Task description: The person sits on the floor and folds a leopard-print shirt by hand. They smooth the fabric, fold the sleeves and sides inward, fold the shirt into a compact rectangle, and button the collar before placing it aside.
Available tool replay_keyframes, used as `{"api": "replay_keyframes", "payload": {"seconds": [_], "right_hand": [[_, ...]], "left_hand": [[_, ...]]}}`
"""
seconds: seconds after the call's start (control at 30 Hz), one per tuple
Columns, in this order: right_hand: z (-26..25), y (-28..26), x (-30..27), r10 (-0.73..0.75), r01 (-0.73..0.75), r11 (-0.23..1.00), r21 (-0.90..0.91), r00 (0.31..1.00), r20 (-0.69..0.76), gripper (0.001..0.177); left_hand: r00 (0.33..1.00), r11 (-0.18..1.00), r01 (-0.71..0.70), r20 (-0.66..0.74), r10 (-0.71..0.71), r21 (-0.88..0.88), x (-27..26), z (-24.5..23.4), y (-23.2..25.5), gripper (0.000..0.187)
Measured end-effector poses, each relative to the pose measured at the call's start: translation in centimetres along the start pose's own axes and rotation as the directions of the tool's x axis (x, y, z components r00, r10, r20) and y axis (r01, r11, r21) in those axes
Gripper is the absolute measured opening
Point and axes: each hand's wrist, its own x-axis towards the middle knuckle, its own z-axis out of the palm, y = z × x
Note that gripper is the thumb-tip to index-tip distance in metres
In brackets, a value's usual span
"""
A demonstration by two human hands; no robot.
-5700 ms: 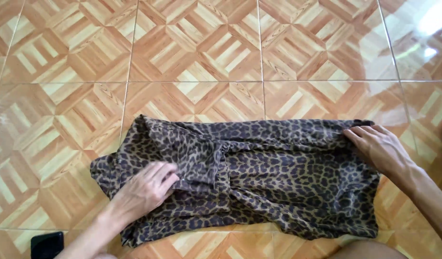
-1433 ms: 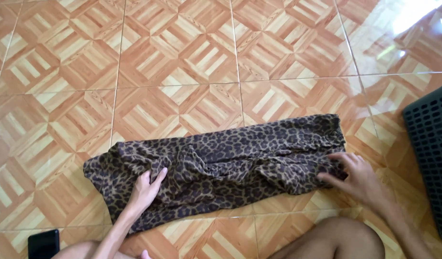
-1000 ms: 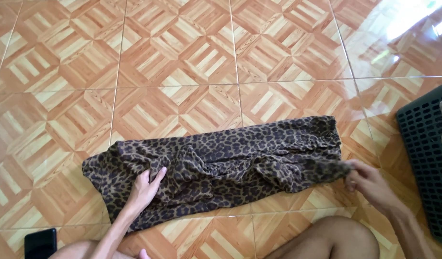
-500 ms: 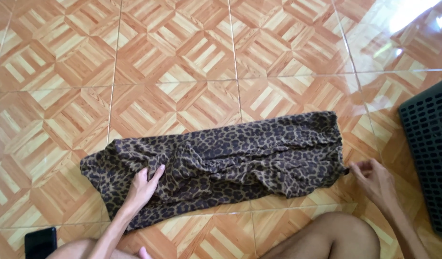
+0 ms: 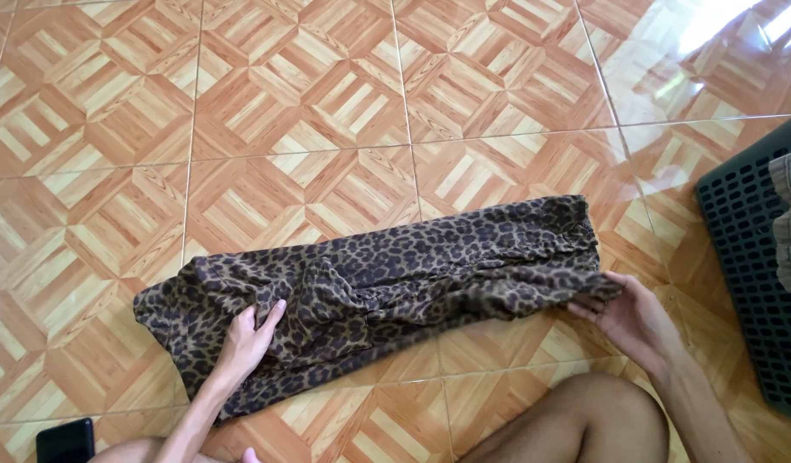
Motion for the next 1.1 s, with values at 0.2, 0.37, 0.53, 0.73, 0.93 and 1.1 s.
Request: {"api": "replay_keyframes", "payload": {"seconds": [0.2,0.37,0.53,0.73,0.93,1.1], "right_hand": [[3.2,0.4,-0.5,0.136,-0.154,0.975,-0.162,0.984,-0.117,0.044],[-0.1,2.7,1.1,-0.154,0.153,0.979,-0.136,0.988,0.004,0.025],[-0.3,3.3,1.7,-0.448,0.417,0.813,-0.408,0.894,0.02,0.025],[5.1,2.2,-2.4,-0.299,0.142,0.379,-0.915,0.954,0.025,0.093],[4.3,-3.5,-1.4,0.066,0.118,-0.006,-0.993,0.991,0.117,0.094],[1.7,-5.3,0.9,-0.086,0.362,0.01,-0.932,0.929,0.359,0.041]], "left_hand": [[1.0,1.0,-0.008,0.002,0.008,0.019,0.7,0.1,-0.8,0.053],[0.999,0.999,-0.034,0.009,0.034,-0.007,0.4,0.0,-0.6,0.053],[1.0,0.999,-0.03,-0.008,0.03,0.029,0.6,0.1,-0.6,0.053],[0.999,0.999,0.041,-0.026,-0.04,0.013,2.7,1.0,-3.5,0.056],[0.999,0.999,-0.031,0.012,0.031,0.015,0.2,0.0,-0.2,0.052],[0.999,0.999,-0.038,0.017,0.038,0.01,0.5,0.0,-0.7,0.053]]}}
